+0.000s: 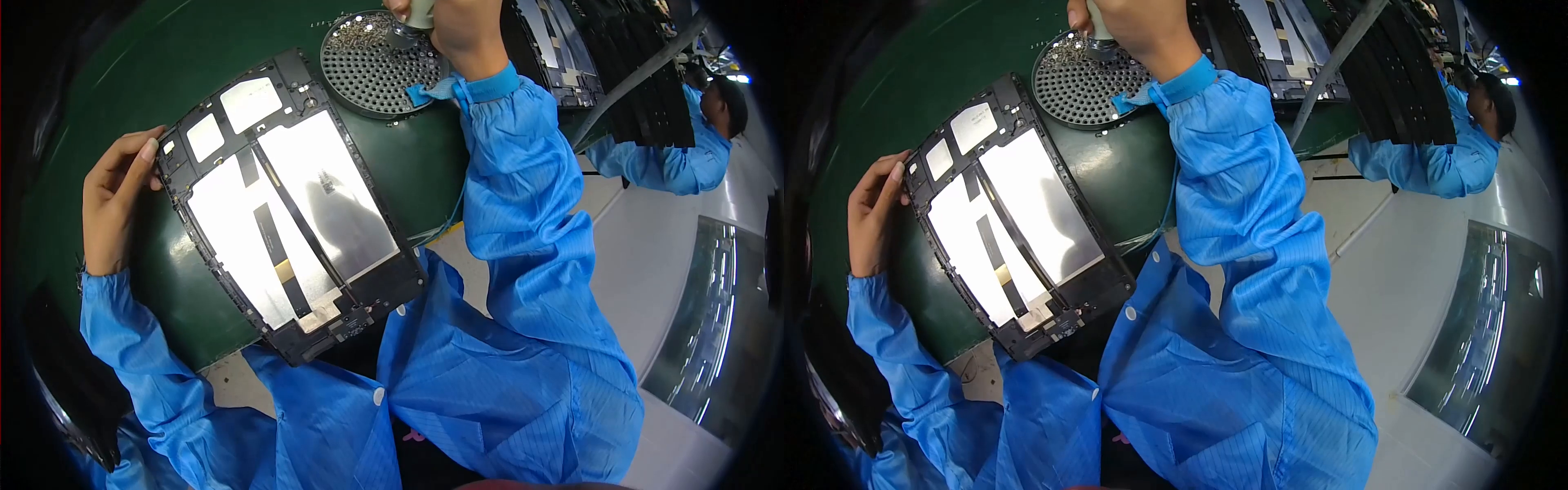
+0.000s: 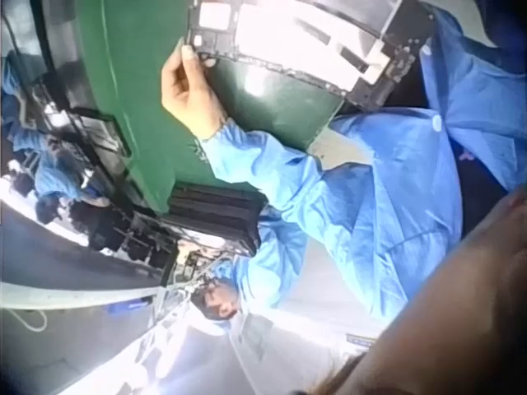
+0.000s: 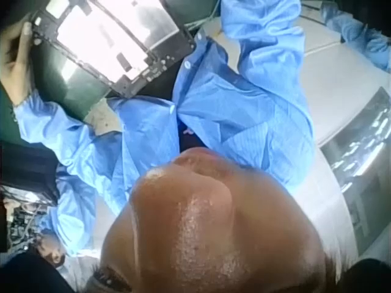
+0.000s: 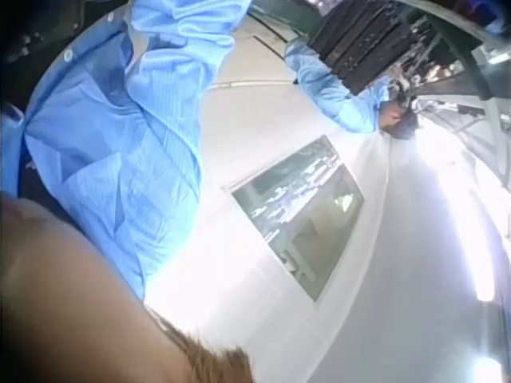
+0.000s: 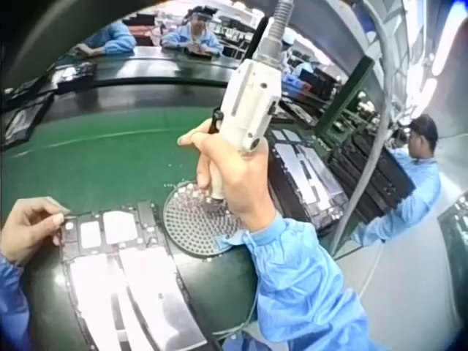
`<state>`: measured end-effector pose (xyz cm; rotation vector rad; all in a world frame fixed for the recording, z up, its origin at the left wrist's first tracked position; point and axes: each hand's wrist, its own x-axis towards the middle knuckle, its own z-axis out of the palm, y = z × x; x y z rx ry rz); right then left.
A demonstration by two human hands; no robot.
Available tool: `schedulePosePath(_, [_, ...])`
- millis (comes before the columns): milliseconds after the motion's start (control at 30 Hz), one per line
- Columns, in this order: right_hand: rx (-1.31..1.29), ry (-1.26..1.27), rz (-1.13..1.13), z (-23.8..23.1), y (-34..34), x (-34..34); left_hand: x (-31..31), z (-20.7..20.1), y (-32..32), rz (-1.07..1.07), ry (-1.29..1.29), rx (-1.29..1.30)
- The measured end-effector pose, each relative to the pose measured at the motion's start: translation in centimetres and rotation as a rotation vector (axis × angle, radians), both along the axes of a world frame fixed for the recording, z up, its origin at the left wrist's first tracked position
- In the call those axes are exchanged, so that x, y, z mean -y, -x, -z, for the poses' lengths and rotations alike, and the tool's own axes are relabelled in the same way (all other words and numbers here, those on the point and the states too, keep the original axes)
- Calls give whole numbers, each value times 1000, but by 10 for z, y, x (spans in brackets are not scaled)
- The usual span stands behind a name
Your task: Driving screws into electronic screen frames on an assembly line using an electric screwdriver.
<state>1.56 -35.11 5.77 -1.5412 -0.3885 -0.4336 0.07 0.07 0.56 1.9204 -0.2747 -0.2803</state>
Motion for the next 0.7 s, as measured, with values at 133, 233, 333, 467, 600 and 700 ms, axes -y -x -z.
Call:
schedulePosePath(133, [8, -54, -10, 5, -5, -6, -5, -3, -2, -13, -39, 12])
schedulePosePath(233, [19, -42, -11, 3, -3, -11, -9, -3, -2, -17, -43, 13])
schedulePosePath(333, [23, -25, -8, 2, -2, -12, -11, -3, -2, -22, -50, 9])
schedulePosePath(467, [27, -52, -10, 3, -1, -13, -13, -2, -2, -21, -38, 16])
schedulePosePath(600, [18, -41, -9, 3, -2, -11, -13, 0, -3, -18, -28, 11])
schedulePosePath(700, [32, -32, 5, 5, -3, -10, -12, 1, -3, -9, -9, 16])
